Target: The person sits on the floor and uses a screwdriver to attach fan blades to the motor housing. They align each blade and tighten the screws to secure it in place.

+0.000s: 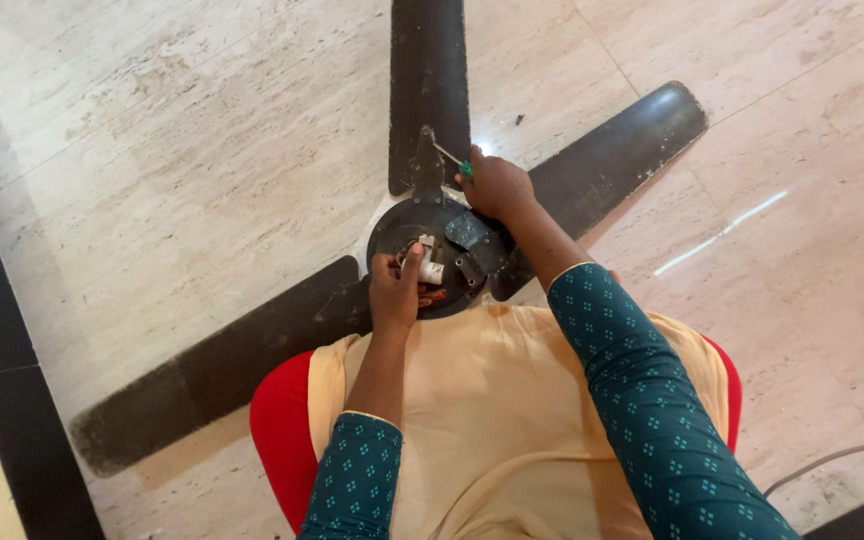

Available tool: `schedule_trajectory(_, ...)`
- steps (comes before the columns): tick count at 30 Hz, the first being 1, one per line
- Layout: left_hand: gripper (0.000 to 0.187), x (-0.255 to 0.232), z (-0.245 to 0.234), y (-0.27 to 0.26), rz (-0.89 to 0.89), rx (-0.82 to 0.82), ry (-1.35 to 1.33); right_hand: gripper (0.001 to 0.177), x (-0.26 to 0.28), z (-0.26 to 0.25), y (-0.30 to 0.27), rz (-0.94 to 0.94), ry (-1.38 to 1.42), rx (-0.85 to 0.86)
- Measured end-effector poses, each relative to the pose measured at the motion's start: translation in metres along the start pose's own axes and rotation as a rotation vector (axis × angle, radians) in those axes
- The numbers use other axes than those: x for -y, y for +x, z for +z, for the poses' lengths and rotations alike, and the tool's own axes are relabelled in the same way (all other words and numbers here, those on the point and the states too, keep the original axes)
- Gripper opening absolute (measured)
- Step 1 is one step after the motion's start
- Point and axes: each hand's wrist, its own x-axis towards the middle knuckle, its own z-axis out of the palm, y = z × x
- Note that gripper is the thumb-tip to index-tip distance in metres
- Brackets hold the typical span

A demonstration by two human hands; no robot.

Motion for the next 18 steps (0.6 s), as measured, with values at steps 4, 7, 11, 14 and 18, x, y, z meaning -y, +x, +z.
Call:
schedule_trajectory(4, 0.057, 0.003, 0.003, 0.0, -0.151, 0.072, -0.228, 0.052, 0.007, 0.006, 0.017, -0.055, 0.015, -0.049)
schedule_trajectory(7, 0.054, 0.006, 0.007, -0.001, -0.13, 0.059, -0.267, 0.046, 0.005, 0.005, 0.026, -0.047, 0.002, -0.019)
schedule_trajectory(11, 0.052, 0.008, 0.011, -0.001, -0.077, 0.057, -0.345, 0.048, 0.011, 0.004, 0.031, -0.064, 0.015, -0.043)
schedule_trajectory(14, 0.05, 0.009, 0.011, -0.001, -0.108, 0.059, -0.394, 0.047, 0.012, 0.002, 0.032, -0.068, 0.002, -0.049)
schedule_trajectory(18, 0.05, 0.007, 0.011, -0.002, -0.09, 0.06, -0.406, 0.051, 0.005, -0.006, 0.025, -0.133, -0.015, -0.093)
